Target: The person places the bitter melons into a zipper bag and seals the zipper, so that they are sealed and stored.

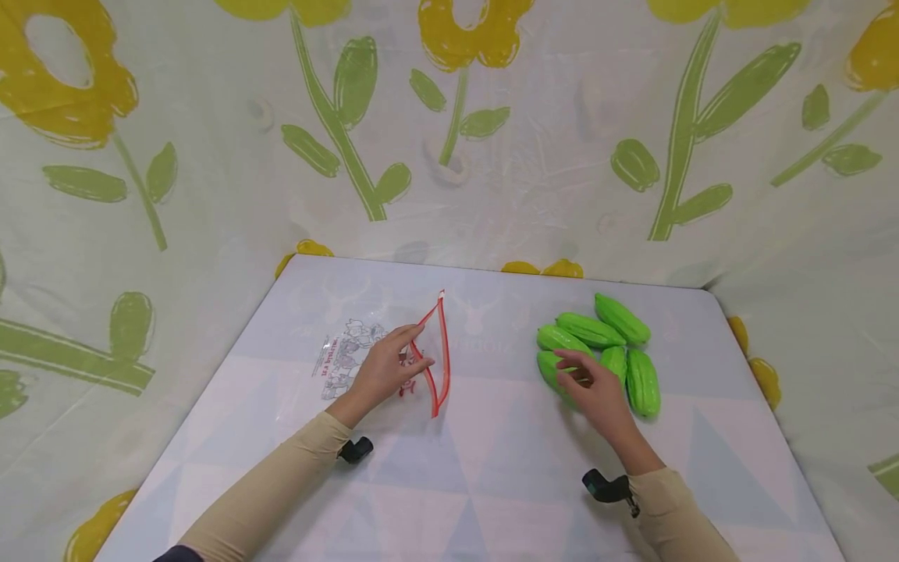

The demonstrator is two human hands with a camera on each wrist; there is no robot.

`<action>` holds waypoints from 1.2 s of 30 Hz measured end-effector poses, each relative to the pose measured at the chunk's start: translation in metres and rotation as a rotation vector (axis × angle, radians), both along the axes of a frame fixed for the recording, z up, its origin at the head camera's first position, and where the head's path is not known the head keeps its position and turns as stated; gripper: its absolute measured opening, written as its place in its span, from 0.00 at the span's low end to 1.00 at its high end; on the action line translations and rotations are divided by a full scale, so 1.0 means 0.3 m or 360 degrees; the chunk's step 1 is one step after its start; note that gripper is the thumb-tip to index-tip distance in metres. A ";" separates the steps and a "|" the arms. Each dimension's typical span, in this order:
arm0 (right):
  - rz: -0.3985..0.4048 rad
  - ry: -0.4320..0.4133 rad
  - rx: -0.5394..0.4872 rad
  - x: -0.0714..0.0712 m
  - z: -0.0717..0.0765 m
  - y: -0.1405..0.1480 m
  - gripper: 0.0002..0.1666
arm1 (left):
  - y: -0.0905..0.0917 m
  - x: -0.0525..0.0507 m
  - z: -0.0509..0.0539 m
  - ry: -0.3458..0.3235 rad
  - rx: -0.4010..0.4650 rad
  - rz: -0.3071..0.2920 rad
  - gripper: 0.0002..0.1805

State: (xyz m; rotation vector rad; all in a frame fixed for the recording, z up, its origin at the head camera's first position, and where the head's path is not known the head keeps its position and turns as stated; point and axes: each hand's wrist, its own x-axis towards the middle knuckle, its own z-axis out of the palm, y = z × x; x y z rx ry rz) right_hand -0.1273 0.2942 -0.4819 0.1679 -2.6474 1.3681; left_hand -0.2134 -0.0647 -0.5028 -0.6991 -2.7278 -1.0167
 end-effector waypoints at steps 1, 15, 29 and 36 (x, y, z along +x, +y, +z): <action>-0.0007 0.0023 0.0019 0.004 0.001 0.003 0.22 | 0.000 0.001 0.001 0.0000 0.0003 0.0000 0.38; -0.0075 0.0157 0.0247 0.025 -0.049 0.072 0.21 | 0.004 0.003 0.004 -0.0032 0.0017 0.0010 0.38; -0.0051 0.0094 0.0500 0.017 -0.043 0.086 0.23 | 0.005 0.007 0.003 -0.0016 0.0004 0.0015 0.38; -0.0007 0.0021 0.0556 0.011 -0.039 0.079 0.22 | 0.004 0.005 0.001 -0.0029 -0.0003 0.0007 0.38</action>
